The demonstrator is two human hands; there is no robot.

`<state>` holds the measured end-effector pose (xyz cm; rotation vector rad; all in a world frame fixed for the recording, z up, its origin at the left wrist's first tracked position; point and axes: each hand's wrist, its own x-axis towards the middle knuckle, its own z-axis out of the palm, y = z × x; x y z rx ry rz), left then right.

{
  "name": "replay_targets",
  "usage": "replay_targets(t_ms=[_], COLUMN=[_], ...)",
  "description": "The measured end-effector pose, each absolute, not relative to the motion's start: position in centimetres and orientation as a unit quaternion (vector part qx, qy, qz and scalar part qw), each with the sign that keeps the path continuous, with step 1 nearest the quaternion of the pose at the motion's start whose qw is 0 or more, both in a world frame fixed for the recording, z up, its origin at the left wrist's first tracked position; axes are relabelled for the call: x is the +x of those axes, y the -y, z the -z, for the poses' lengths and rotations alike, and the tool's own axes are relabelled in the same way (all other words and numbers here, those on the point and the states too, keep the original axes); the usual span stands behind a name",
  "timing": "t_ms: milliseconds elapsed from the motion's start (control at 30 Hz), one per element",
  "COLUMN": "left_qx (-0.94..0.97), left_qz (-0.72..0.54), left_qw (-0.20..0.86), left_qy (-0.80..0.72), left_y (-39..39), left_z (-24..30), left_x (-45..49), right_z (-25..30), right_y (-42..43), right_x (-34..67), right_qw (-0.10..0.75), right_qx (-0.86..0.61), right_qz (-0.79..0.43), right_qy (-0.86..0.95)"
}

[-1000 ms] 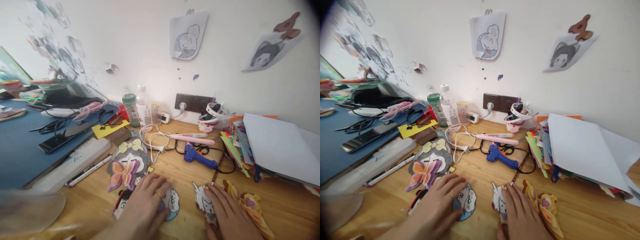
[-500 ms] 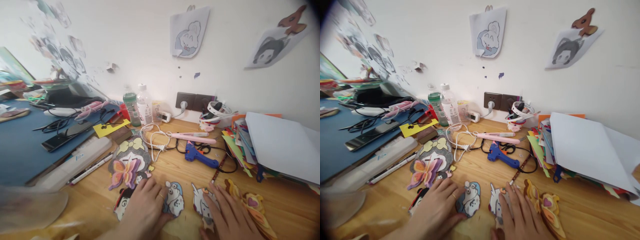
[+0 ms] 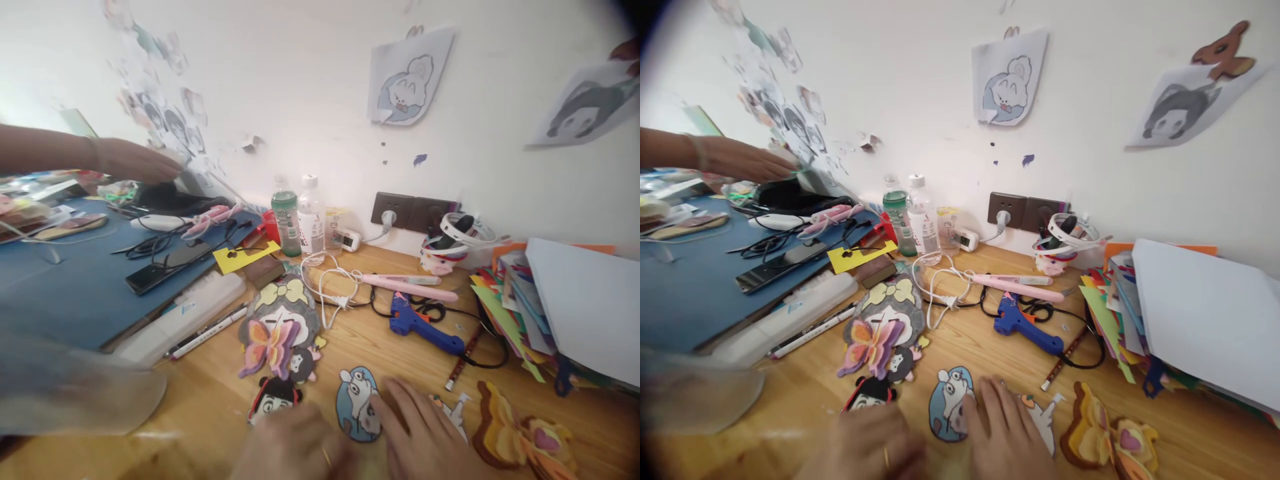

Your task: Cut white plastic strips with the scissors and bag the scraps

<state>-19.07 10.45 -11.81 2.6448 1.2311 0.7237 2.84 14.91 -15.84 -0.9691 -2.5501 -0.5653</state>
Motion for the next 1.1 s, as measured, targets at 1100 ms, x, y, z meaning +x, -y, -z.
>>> replay_targets(t_ms=[1100], left_qx=[0.758], left_qz=[-0.164], left_qw=[0.237], left_qy=[-0.585], left_y=[-11.4], left_z=[7.7], left_x=[-25.8], right_z=[13.3], right_y=[-15.2], right_x=[-4.0], right_qw=[0.172], right_qx=[-0.367], right_qz=[-0.107], right_qy=[0.908])
